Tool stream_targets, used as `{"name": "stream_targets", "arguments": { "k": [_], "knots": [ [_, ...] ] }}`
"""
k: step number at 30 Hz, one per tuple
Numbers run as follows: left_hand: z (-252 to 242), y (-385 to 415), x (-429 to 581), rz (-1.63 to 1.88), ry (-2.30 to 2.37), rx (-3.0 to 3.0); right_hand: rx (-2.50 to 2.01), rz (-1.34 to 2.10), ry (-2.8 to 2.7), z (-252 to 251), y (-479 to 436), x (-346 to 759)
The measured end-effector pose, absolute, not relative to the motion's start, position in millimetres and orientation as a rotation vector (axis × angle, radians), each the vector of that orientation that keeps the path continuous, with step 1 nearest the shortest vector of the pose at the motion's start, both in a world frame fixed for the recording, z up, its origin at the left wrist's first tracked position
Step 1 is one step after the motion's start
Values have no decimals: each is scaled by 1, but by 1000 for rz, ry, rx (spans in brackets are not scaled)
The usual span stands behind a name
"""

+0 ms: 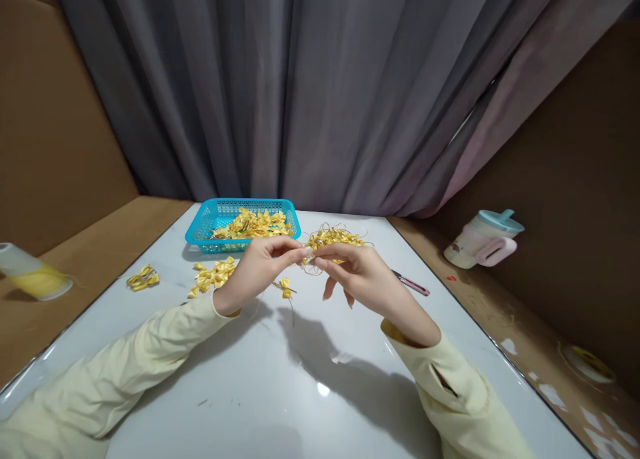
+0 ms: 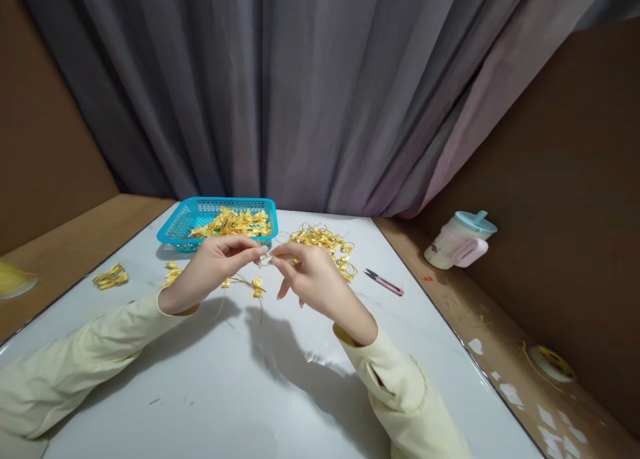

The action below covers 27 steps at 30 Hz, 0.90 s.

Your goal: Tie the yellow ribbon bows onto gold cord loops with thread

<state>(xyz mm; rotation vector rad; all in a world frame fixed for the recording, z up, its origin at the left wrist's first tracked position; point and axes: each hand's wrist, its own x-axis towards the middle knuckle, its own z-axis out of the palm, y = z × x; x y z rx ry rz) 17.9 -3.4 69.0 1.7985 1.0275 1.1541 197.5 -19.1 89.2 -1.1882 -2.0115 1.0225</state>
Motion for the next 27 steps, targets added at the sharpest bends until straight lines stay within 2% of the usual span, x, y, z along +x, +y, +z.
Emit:
{"name": "stream_targets", "arguments": {
  "k": [7, 13, 18, 27],
  "knots": [
    [66, -4, 16, 1142, 1006, 1842, -1145, 1118, -2020, 83, -16, 191],
    [59, -4, 18, 1165, 1043, 1967, -1224, 812, -2082, 80, -18, 189],
    [66, -5, 17, 1095, 993, 1840, -1203, 564, -2079, 77, -23, 184],
    [66, 9, 11, 852, 801, 1471, -884, 94, -2095, 75, -22, 185]
  ]
}}
